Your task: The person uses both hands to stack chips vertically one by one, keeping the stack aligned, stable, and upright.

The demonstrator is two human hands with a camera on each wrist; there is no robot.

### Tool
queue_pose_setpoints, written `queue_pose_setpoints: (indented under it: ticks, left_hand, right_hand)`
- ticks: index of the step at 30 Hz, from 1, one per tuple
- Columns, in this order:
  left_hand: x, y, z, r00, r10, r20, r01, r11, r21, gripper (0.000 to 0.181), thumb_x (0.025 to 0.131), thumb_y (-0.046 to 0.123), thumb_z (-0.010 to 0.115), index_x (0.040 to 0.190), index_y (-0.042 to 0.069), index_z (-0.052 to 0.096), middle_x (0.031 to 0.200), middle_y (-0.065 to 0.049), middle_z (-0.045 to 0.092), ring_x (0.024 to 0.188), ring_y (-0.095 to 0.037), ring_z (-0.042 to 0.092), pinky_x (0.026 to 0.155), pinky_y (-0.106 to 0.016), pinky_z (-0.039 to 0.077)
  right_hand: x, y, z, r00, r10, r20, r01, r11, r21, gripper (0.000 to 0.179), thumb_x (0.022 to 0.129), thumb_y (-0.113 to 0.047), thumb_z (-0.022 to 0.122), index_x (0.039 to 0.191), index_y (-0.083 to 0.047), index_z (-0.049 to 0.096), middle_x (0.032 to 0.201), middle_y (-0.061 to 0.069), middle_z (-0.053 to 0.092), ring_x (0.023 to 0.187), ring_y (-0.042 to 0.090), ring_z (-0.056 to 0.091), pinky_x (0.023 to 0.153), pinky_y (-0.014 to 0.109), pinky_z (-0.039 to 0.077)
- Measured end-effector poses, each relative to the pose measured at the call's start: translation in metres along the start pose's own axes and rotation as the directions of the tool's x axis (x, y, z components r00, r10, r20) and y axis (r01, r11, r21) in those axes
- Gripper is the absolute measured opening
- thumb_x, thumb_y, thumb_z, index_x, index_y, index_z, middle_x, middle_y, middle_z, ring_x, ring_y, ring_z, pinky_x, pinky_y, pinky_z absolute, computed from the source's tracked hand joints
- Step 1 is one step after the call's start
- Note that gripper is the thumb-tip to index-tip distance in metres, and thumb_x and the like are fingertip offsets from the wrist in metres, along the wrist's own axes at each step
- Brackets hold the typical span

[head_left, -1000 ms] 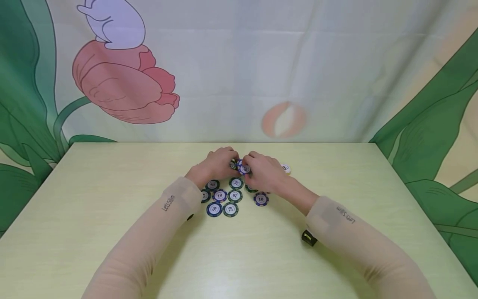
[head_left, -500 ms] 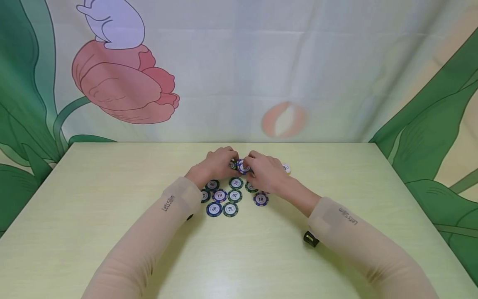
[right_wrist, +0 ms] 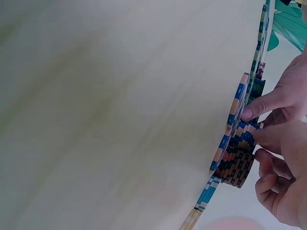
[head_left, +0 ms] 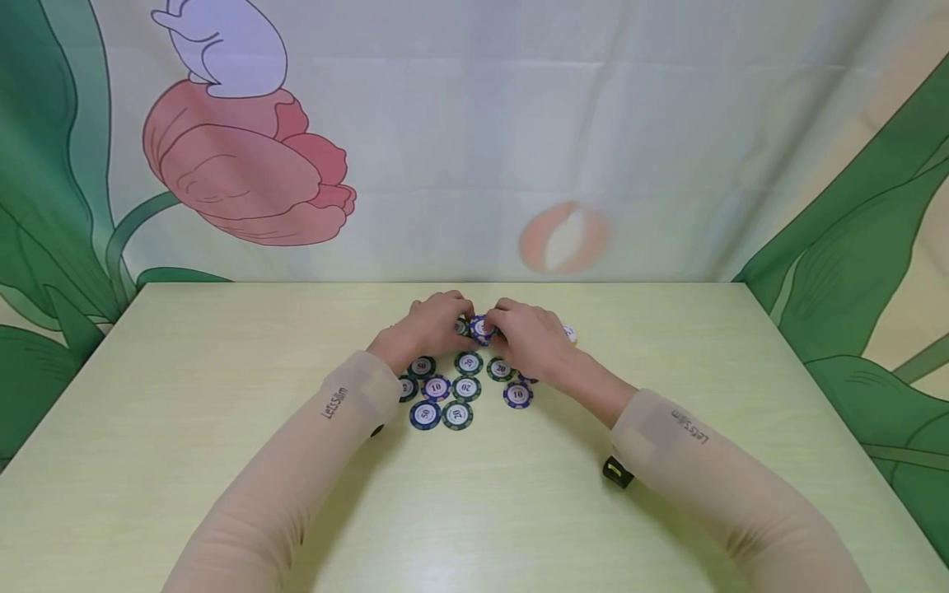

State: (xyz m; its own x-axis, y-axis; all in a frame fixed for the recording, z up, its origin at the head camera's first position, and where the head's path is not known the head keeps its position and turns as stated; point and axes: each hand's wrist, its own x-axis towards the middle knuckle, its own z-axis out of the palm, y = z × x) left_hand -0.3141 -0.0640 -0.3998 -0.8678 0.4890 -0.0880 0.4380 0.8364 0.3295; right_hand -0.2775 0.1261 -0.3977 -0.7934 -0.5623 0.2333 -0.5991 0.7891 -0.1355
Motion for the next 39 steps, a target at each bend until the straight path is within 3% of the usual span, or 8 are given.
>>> queue_pose_setpoints:
  ticks: [14, 26, 29, 32, 35, 39]
  left_hand:
    - [0.001, 0.0, 0.0, 1.0, 0.005, 0.005, -0.005, 1.0, 0.006, 0.041, 0.093, 0.036, 0.078, 0.122, 0.008, 0.067, 0.135, -0.011, 0.058, 0.119, -0.029, 0.055, 0.104, -0.067, 0.035]
    - [0.002, -0.002, 0.001, 1.0, -0.007, 0.01, 0.007, 1.0, 0.005, 0.042, 0.093, 0.036, 0.077, 0.123, 0.009, 0.066, 0.137, -0.011, 0.057, 0.12, -0.029, 0.054, 0.105, -0.067, 0.034]
    - [0.002, -0.002, 0.001, 1.0, -0.014, 0.011, 0.013, 1.0, 0.005, 0.042, 0.093, 0.036, 0.078, 0.123, 0.009, 0.066, 0.138, -0.01, 0.057, 0.12, -0.028, 0.054, 0.105, -0.066, 0.034]
    - [0.002, -0.001, 0.0, 1.0, -0.012, 0.014, 0.012, 1.0, 0.0, 0.042, 0.093, 0.036, 0.078, 0.123, 0.009, 0.066, 0.137, -0.01, 0.057, 0.122, -0.029, 0.054, 0.106, -0.066, 0.033]
    - [0.002, 0.0, 0.0, 1.0, -0.011, 0.021, 0.011, 1.0, -0.002, 0.043, 0.093, 0.036, 0.077, 0.124, 0.009, 0.066, 0.138, -0.01, 0.057, 0.124, -0.029, 0.053, 0.107, -0.067, 0.032]
    - [0.003, -0.001, 0.0, 1.0, -0.013, 0.027, 0.013, 1.0, -0.005, 0.044, 0.093, 0.036, 0.077, 0.125, 0.009, 0.065, 0.141, -0.01, 0.055, 0.127, -0.03, 0.052, 0.108, -0.067, 0.031]
  right_hand:
    - [0.003, 0.001, 0.0, 0.999, 0.039, 0.003, -0.039, 0.999, -0.021, 0.012, 0.096, -0.014, 0.074, 0.106, -0.011, 0.079, 0.108, 0.005, 0.066, 0.085, 0.021, 0.067, 0.067, 0.035, 0.056]
    - [-0.001, 0.003, -0.001, 0.999, 0.05, -0.021, -0.051, 0.998, -0.029, 0.007, 0.097, -0.016, 0.073, 0.102, -0.011, 0.074, 0.099, 0.003, 0.064, 0.077, 0.019, 0.064, 0.064, 0.035, 0.054]
    - [-0.005, 0.003, -0.007, 0.997, 0.076, 0.02, -0.076, 0.997, -0.022, 0.006, 0.096, -0.017, 0.074, 0.097, -0.011, 0.072, 0.091, 0.002, 0.064, 0.074, 0.018, 0.062, 0.063, 0.035, 0.053]
    - [-0.011, 0.003, -0.012, 0.988, 0.109, 0.11, -0.106, 0.994, -0.035, 0.008, 0.094, -0.018, 0.076, 0.095, -0.012, 0.071, 0.089, 0.0, 0.065, 0.075, 0.017, 0.061, 0.063, 0.035, 0.053]
    - [-0.019, 0.004, -0.016, 0.971, 0.129, 0.203, -0.121, 0.991, -0.055, 0.01, 0.092, -0.018, 0.076, 0.098, -0.011, 0.073, 0.094, 0.001, 0.069, 0.079, 0.018, 0.063, 0.064, 0.037, 0.054]
    - [-0.029, 0.006, -0.023, 0.955, 0.131, 0.265, -0.122, 0.991, -0.05, 0.018, 0.091, -0.019, 0.077, 0.105, -0.009, 0.075, 0.101, 0.004, 0.071, 0.084, 0.02, 0.065, 0.066, 0.04, 0.055]
